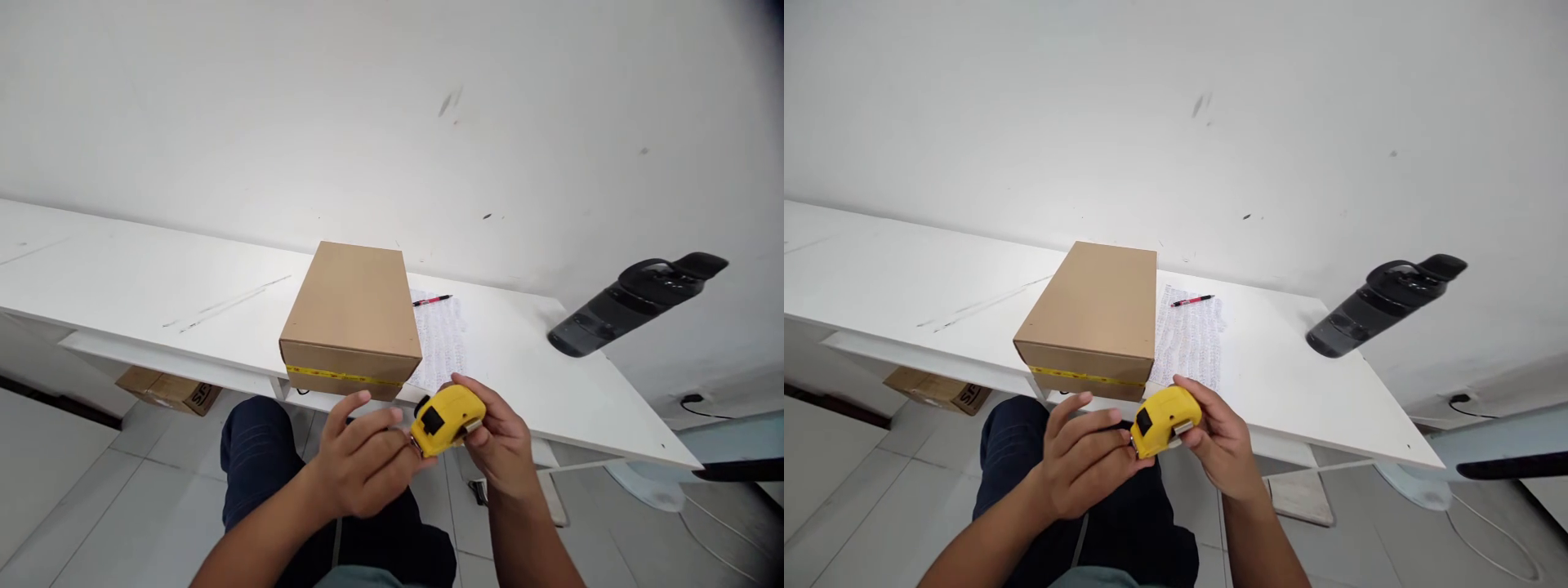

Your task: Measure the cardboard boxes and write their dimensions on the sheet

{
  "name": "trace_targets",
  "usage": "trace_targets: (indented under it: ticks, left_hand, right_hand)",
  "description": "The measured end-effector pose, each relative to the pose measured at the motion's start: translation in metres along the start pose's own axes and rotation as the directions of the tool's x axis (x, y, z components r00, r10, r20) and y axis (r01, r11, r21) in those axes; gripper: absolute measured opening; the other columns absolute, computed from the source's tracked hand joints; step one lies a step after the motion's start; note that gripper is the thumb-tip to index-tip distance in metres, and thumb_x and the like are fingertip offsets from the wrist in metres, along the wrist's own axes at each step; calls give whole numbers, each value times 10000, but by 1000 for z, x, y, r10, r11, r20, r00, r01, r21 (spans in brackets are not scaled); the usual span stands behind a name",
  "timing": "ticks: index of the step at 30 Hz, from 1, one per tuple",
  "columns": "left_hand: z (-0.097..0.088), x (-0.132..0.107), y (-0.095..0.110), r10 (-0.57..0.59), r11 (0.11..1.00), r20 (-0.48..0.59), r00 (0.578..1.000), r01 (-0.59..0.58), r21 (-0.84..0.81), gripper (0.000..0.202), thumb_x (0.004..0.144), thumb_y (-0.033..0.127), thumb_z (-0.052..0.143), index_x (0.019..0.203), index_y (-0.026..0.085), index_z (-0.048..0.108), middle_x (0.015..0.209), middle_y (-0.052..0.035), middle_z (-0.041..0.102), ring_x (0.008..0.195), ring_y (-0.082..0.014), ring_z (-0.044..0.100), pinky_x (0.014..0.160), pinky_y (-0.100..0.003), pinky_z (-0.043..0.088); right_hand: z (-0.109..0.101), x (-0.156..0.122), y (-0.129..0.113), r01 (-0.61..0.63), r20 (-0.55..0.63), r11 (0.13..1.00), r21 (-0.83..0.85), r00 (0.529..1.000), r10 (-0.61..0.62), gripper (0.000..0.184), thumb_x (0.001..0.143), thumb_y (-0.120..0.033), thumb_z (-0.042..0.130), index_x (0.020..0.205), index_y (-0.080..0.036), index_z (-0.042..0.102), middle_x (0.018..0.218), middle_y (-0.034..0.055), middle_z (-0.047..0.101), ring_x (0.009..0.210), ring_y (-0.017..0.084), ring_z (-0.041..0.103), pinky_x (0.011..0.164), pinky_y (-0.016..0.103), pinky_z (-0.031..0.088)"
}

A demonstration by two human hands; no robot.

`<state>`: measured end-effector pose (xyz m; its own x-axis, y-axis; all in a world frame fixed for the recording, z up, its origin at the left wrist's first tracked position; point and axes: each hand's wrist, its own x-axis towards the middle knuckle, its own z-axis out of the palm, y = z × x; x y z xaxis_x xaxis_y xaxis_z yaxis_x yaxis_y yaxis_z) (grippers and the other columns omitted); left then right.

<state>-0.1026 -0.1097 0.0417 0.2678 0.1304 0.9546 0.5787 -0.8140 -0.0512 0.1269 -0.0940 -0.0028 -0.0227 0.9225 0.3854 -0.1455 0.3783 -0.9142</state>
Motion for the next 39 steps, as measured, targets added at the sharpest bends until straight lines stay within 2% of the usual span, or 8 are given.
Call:
trace_targets:
  ticks: [8, 14, 19, 25, 28, 31, 35, 39]
  left_hand:
    - [41, 21, -10, -167, 964, 149, 975, 130, 232, 616, 874, 644, 674, 1251, 157, 648, 1255, -123, 741, 1258, -310, 622, 1239, -515, 278]
    - [61, 40, -19, -453, 812, 97, 886, 366, 454, 452, 929, 392, 668, 1302, 144, 606, 1227, -113, 747, 1302, -342, 602, 1282, -596, -1]
    - [1, 26, -44, -387, 899, 250, 888, 303, 315, 187, 898, 243, 633, 1083, 227, 653, 1153, -59, 759, 1378, -343, 554, 1272, -642, 97]
    - [-88, 6, -99, -367, 930, 432, 824, 342, 137, 258, 936, 142, 562, 1160, 258, 614, 1289, -52, 712, 1525, -279, 384, 1281, -640, 162]
    - [-98, 7, -112, -448, 894, 392, 804, 398, 205, 221, 956, 163, 535, 1110, 276, 646, 1443, -60, 616, 1569, -311, 286, 1260, -714, 91]
    - [-88, 13, -95, -412, 900, 284, 866, 338, 275, 213, 950, 283, 623, 1162, 267, 645, 1549, -98, 518, 1590, -337, 216, 1262, -710, 60]
    - [-69, 17, -49, -117, 991, 300, 947, 90, 103, 390, 918, 500, 694, 1186, 227, 615, 1114, -53, 778, 1249, -231, 658, 1314, -585, 107]
    - [-69, 13, -33, 97, 982, 232, 968, -130, 135, 61, 979, 251, 627, 963, 216, 673, 925, 6, 802, 953, -139, 757, 1269, -469, 311]
  right_hand:
    - [-3, 16, 29, -207, -445, 978, -25, 878, 175, 599, 829, -569, 768, 1318, -235, 680, 1194, 83, 734, 805, 161, 628, 679, 287, 516]
    - [-4, 19, 46, -371, -477, 897, -241, 850, 224, 771, 782, -657, 739, 1369, -169, 635, 1179, 122, 747, 994, 253, 672, 808, 369, 546]
    - [-16, 25, 45, -391, -518, 871, -297, 832, 197, 770, 796, -671, 708, 1373, -167, 630, 1270, 138, 719, 1104, 276, 659, 904, 403, 533]
    - [-19, 35, 26, -216, -538, 946, -242, 842, 54, 635, 831, -577, 744, 1340, -206, 660, 1170, 90, 737, 747, 151, 610, 686, 312, 518]
    - [0, 36, 12, -35, -474, 986, -163, 879, -47, 567, 846, -538, 758, 1311, -228, 668, 1216, 94, 713, 806, 158, 644, 647, 273, 530]
    - [31, 32, -4, 49, -304, 993, -109, 949, -80, 547, 834, -564, 768, 1271, -247, 682, 1251, 109, 707, 941, 208, 696, 710, 295, 592]
    - [74, 23, -27, 77, 46, 997, -15, 996, -76, 523, 811, -608, 776, 1216, -281, 720, 1024, 78, 765, 844, 213, 720, 702, 307, 616]
    - [90, 19, -36, 38, 213, 996, 76, 976, -54, 430, 849, -546, 768, 1233, -355, 727, 950, 42, 772, 770, 203, 713, 666, 313, 607]
